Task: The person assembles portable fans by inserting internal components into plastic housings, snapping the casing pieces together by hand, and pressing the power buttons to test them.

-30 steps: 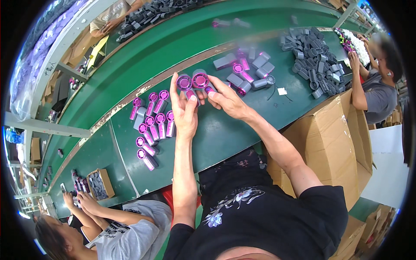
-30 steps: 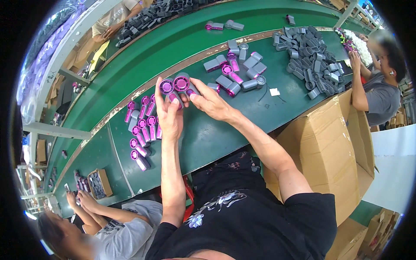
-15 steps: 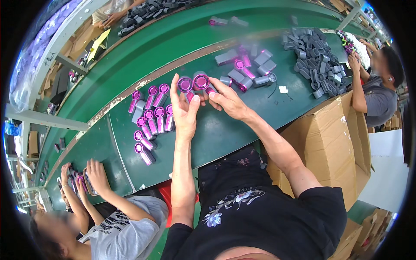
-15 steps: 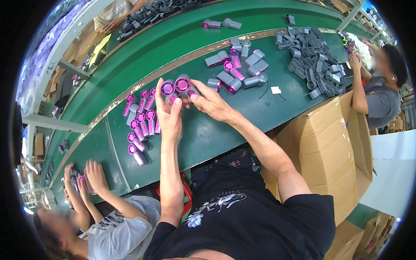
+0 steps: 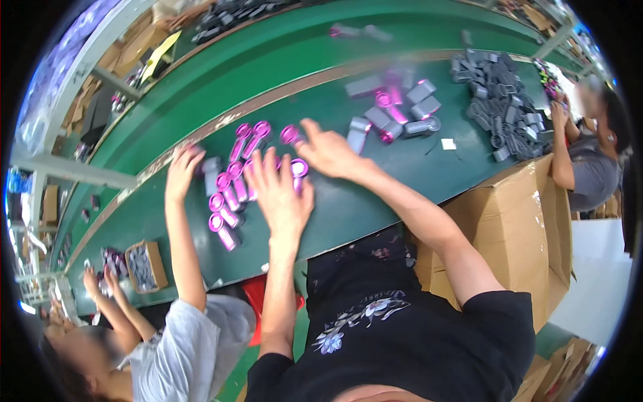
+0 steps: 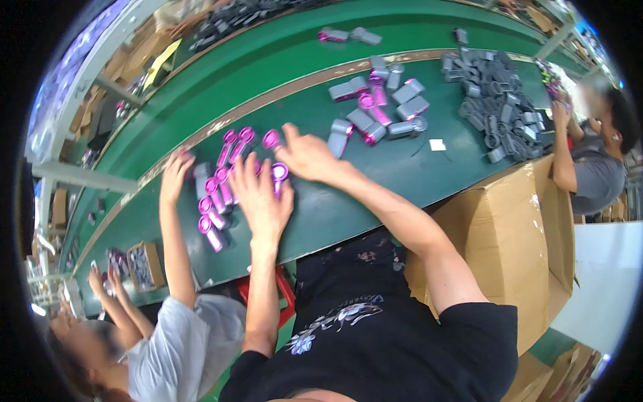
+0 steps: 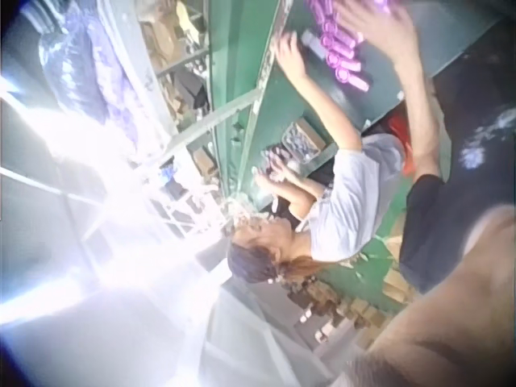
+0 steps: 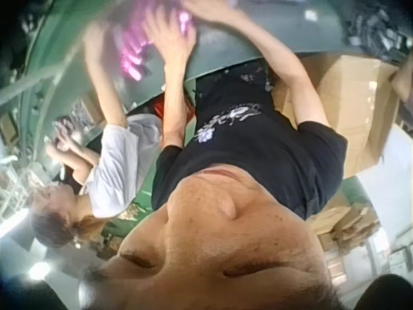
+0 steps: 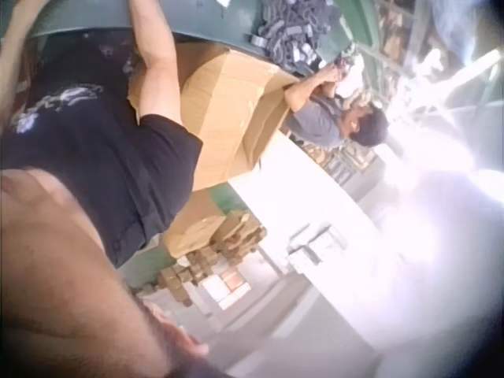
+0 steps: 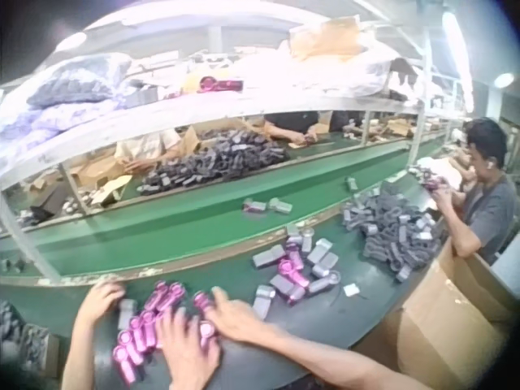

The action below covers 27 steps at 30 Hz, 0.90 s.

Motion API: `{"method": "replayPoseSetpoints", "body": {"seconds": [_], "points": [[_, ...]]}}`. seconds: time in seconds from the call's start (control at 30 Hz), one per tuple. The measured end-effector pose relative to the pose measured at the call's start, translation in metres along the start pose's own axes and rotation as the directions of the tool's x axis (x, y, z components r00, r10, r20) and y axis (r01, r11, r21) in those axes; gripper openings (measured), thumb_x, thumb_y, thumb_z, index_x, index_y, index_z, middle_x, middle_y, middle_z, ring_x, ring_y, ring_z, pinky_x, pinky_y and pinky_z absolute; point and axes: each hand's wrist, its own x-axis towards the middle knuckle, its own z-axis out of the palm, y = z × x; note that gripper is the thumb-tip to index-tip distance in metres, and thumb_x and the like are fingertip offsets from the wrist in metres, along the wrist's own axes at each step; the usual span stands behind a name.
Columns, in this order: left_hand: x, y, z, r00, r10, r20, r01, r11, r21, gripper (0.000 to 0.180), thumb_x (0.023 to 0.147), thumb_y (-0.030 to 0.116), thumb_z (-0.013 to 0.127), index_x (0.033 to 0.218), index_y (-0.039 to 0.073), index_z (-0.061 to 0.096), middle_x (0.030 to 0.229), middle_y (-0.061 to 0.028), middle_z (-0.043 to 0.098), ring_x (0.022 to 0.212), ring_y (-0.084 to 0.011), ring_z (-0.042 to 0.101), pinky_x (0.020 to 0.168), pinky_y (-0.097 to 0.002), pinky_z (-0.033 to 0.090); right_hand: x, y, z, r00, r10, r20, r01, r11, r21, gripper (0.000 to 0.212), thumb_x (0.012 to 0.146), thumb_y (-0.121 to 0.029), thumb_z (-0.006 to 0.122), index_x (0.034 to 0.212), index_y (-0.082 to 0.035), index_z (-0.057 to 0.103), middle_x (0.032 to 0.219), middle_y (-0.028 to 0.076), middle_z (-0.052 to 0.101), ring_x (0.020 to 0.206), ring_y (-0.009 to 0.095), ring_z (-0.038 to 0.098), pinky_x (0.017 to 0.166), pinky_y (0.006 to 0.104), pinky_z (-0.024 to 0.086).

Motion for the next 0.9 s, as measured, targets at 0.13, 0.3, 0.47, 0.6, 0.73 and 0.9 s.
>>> {"method": "replayPoseSetpoints", "body": {"seconds": [0.13, 0.3, 0.47, 0.6, 0.73, 0.9], "points": [[-0.011, -0.027, -0.010, 0.997, -0.055, 0.058, 0.049, 0.993, 0.104, 0.069, 0.089, 0.014, 0.076, 0.157, 0.018, 0.061, 0.161, -0.0191, 0.052, 0.159, -0.0479, 0.036, 0.132, -0.0694, 0.021, 0.018, -0.028, -0.004, 0.963, -0.098, 0.252, 0.172, 0.940, -0.293, 0.066, 0.109, -0.057, 0.053, 0.142, 0.000, 0.060, 0.104, 0.033, 0.077, 0.101, 0.050, 0.077, 0.089, 0.0614, 0.060], [-0.012, -0.031, -0.011, 0.998, -0.057, -0.003, 0.057, 0.998, 0.039, 0.064, 0.092, 0.025, 0.080, 0.153, 0.014, 0.064, 0.162, -0.0215, 0.051, 0.160, -0.0471, 0.036, 0.133, -0.0684, 0.020, 0.050, -0.035, 0.007, 0.979, -0.206, -0.002, 0.198, 0.945, -0.261, 0.085, 0.106, -0.064, 0.059, 0.163, -0.003, 0.045, 0.133, 0.033, 0.058, 0.101, 0.049, 0.076, 0.084, 0.0579, 0.061], [0.011, -0.028, 0.000, 0.993, 0.095, -0.071, -0.095, 0.995, 0.005, 0.048, 0.092, 0.030, 0.081, 0.133, 0.005, 0.074, 0.144, -0.0201, 0.065, 0.139, -0.0433, 0.057, 0.125, -0.0648, 0.037, 0.101, -0.049, 0.041, 0.931, -0.287, 0.224, 0.315, 0.944, -0.096, 0.068, 0.109, -0.059, 0.056, 0.152, -0.007, 0.059, 0.141, 0.040, 0.055, 0.109, 0.054, 0.073, 0.098, 0.0587, 0.061], [0.015, -0.041, -0.009, 0.997, 0.064, 0.047, -0.069, 0.990, 0.123, 0.062, 0.092, 0.041, 0.082, 0.146, 0.013, 0.070, 0.154, -0.0186, 0.058, 0.148, -0.0450, 0.049, 0.128, -0.0660, 0.031, 0.131, -0.037, -0.009, 0.813, -0.310, 0.494, 0.074, 0.895, 0.440, 0.054, 0.112, -0.050, 0.051, 0.139, -0.006, 0.069, 0.105, 0.023, 0.080, 0.099, 0.042, 0.077, 0.101, 0.0547, 0.060], [0.052, -0.004, -0.004, 0.964, 0.057, 0.258, -0.090, 0.989, 0.115, 0.062, 0.095, 0.045, 0.080, 0.151, 0.022, 0.068, 0.168, -0.0181, 0.047, 0.163, -0.0465, 0.031, 0.133, -0.0705, 0.016, 0.200, 0.055, -0.099, 0.931, -0.335, -0.143, 0.233, 0.849, -0.474, 0.044, 0.092, -0.042, 0.078, 0.126, -0.015, 0.078, 0.129, 0.016, 0.070, 0.122, 0.036, 0.067, 0.101, 0.0522, 0.059], [0.066, -0.013, 0.015, 0.935, 0.070, 0.347, -0.101, 0.992, 0.072, 0.037, 0.096, 0.021, 0.079, 0.133, 0.017, 0.076, 0.153, -0.0169, 0.059, 0.158, -0.0460, 0.040, 0.132, -0.0718, 0.018, 0.258, 0.137, -0.168, 0.963, 0.104, -0.247, -0.245, 0.717, -0.652, 0.089, 0.089, -0.073, 0.077, 0.164, -0.034, 0.048, 0.166, 0.023, 0.038, 0.150, 0.062, 0.038, 0.104, 0.0856, 0.046]]}}
